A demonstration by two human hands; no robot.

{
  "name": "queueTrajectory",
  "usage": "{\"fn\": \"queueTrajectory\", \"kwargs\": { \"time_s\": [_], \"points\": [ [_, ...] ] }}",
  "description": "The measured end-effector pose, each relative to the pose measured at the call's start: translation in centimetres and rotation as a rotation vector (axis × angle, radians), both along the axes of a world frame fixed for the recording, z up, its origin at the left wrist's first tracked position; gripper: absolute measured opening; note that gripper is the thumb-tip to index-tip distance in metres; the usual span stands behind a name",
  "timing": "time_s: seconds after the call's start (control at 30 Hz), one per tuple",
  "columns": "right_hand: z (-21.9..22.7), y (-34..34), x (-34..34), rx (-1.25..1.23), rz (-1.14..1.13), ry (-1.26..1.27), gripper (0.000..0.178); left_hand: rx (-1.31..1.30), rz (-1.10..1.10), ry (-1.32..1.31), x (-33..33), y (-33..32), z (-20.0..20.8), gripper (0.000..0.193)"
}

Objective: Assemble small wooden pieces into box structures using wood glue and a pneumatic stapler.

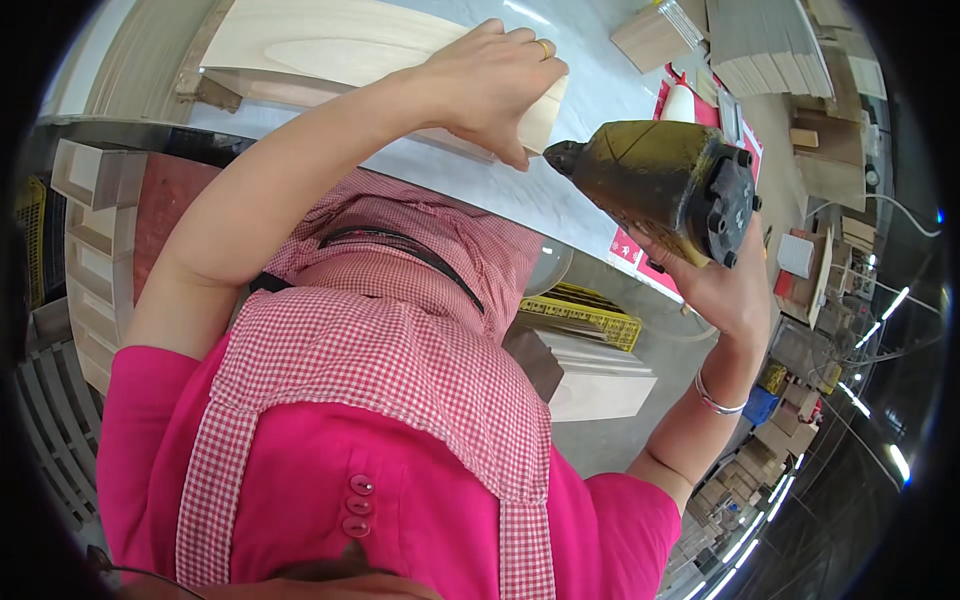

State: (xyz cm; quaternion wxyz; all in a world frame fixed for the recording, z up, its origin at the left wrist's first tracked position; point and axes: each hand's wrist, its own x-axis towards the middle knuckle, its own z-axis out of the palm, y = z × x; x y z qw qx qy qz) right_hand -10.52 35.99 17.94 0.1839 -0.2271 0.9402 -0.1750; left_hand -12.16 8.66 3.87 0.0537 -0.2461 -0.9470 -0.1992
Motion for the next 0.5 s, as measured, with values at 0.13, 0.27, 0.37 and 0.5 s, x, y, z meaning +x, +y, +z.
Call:
{"fn": "queueTrajectory", "kwargs": {
  "time_s": [0.13,0.27,0.37,0.5],
  "points": [
    [-0.4,0.3,-0.8,0.053,0.069,0.058,0.044,0.002,0.002,-0.019,0.1,0.0,0.3,0.076],
    [-0.5,0.0,-1.1,0.065,0.117,0.063,0.043,-0.001,0.009,-0.028,0.2,0.1,0.2,0.076],
    [-0.6,-0.3,-1.1,0.042,0.086,0.039,0.043,0.003,0.013,-0.024,0.2,0.1,0.2,0.077],
    [-0.3,-0.7,-1.1,0.045,0.060,0.007,0.042,0.011,0.011,-0.020,0.1,0.2,0.1,0.077]
  ]
}}
